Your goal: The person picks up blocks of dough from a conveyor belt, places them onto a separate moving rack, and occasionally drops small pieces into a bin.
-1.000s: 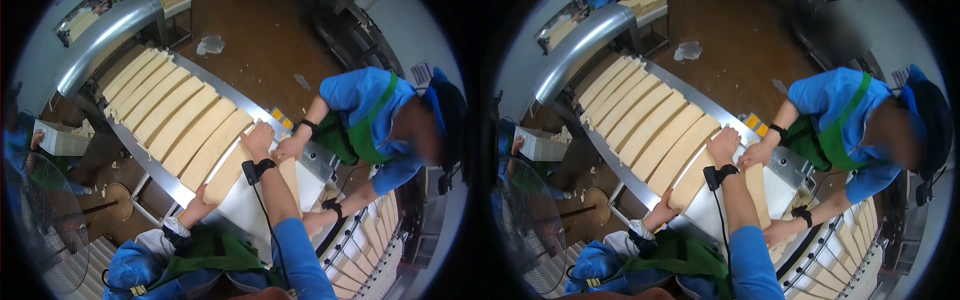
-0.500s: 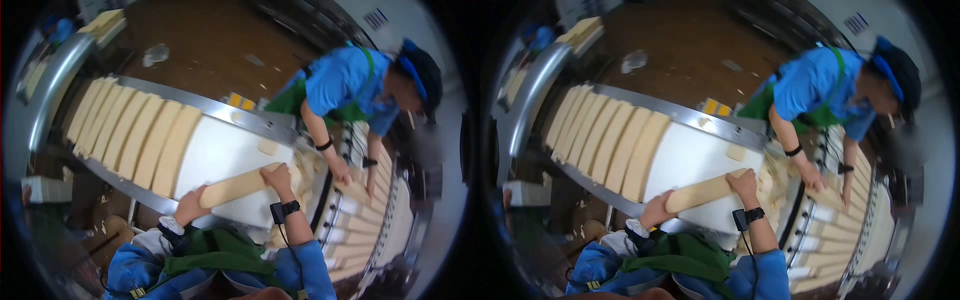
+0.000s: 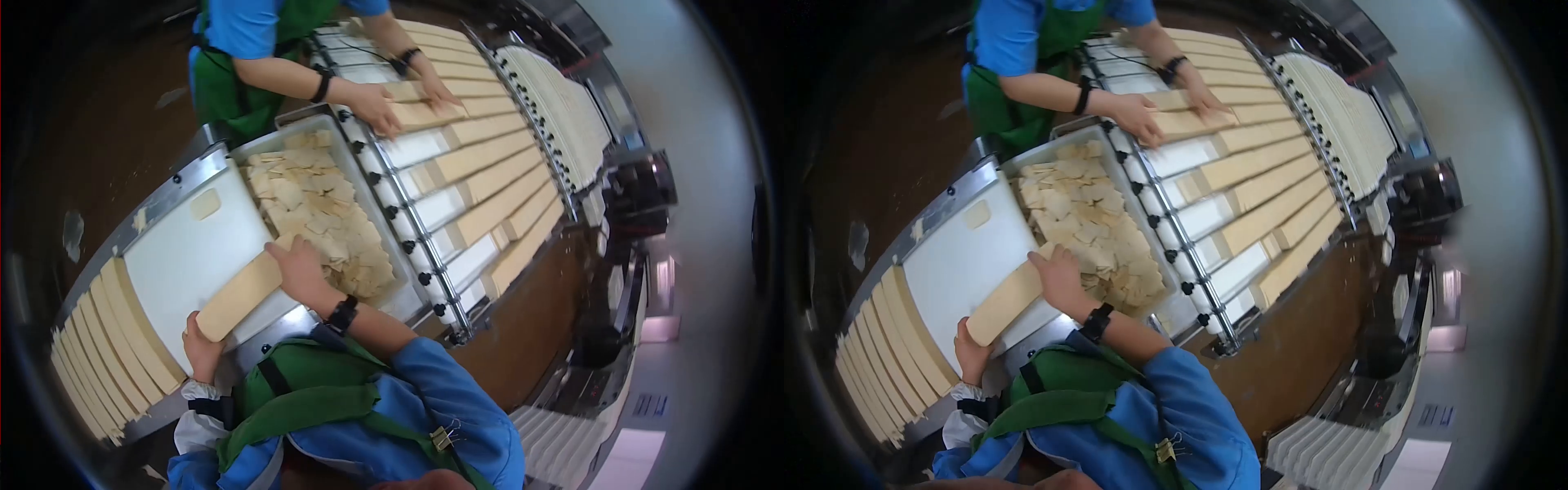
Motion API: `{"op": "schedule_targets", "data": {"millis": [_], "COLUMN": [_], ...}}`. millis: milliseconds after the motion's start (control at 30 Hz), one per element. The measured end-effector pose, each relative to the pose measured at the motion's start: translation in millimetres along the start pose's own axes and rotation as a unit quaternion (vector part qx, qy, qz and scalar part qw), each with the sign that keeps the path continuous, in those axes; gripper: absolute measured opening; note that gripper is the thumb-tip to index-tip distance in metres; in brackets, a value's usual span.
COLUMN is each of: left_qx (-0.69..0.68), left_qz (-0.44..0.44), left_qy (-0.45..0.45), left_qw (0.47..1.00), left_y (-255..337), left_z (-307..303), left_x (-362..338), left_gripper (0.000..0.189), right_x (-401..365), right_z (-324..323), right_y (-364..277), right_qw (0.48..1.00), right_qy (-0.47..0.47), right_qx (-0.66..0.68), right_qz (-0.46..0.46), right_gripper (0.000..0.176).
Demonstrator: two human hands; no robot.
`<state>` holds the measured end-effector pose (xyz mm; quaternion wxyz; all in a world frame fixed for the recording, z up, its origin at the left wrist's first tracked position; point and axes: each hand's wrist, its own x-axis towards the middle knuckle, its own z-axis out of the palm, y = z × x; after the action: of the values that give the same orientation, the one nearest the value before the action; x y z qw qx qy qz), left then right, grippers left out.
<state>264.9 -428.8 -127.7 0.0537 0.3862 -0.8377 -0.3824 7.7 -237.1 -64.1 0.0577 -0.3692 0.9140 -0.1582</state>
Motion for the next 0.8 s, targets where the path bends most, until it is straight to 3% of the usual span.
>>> {"op": "schedule_targets", "data": {"millis": [100,167,267,333,433,533,600,700,800], "left_qx": [0.019,-0.057,-0.113,-0.260,-0.238,-0.289,-0.284,-0.266,-0.247], "left_qz": [0.084,0.161,0.219,0.210,0.086,-0.011,-0.020,-0.024,0.004], "left_qy": [-0.016,-0.082,-0.193,-0.301,-0.476,-0.525,-0.539,-0.547,-0.537], "left_qw": [0.996,0.982,0.950,0.893,0.842,0.800,0.793,0.793,0.806], "left_y": [99.2,175.6,262.9,284.7,361.3,383.8,393.4,411.2,416.0], "left_z": [22.3,35.2,64.6,114.0,130.1,167.9,181.3,190.1,199.6], "left_x": [10.0,10.6,-8.9,-26.1,-65.2,-93.4,-101.4,-106.7,-111.9], "left_gripper": [0.078,0.078,0.083,0.089,0.088,0.088,0.085,0.082,0.077], "right_x": [-19.2,-40.8,-82.4,-119.2,-164.3,-184.5,-187.4,-182.5,-186.8], "right_z": [-83.5,-133.5,-206.6,-246.0,-267.2,-264.0,-254.6,-263.1,-230.9], "right_y": [66.5,123.1,215.1,272.6,352.6,404.0,427.7,442.3,472.3], "right_qw": [0.998,0.991,0.991,0.990,0.986,0.982,0.978,0.881,0.861], "right_qy": [0.061,0.125,0.097,0.034,-0.036,-0.087,-0.114,-0.223,-0.059], "right_qx": [0.018,0.021,-0.005,0.003,0.061,0.099,0.116,0.311,0.328], "right_qz": [0.025,0.045,0.093,0.137,0.150,0.138,0.133,0.277,0.384], "right_gripper": [0.050,0.051,0.059,0.066,0.073,0.075,0.081,0.085,0.091]}}
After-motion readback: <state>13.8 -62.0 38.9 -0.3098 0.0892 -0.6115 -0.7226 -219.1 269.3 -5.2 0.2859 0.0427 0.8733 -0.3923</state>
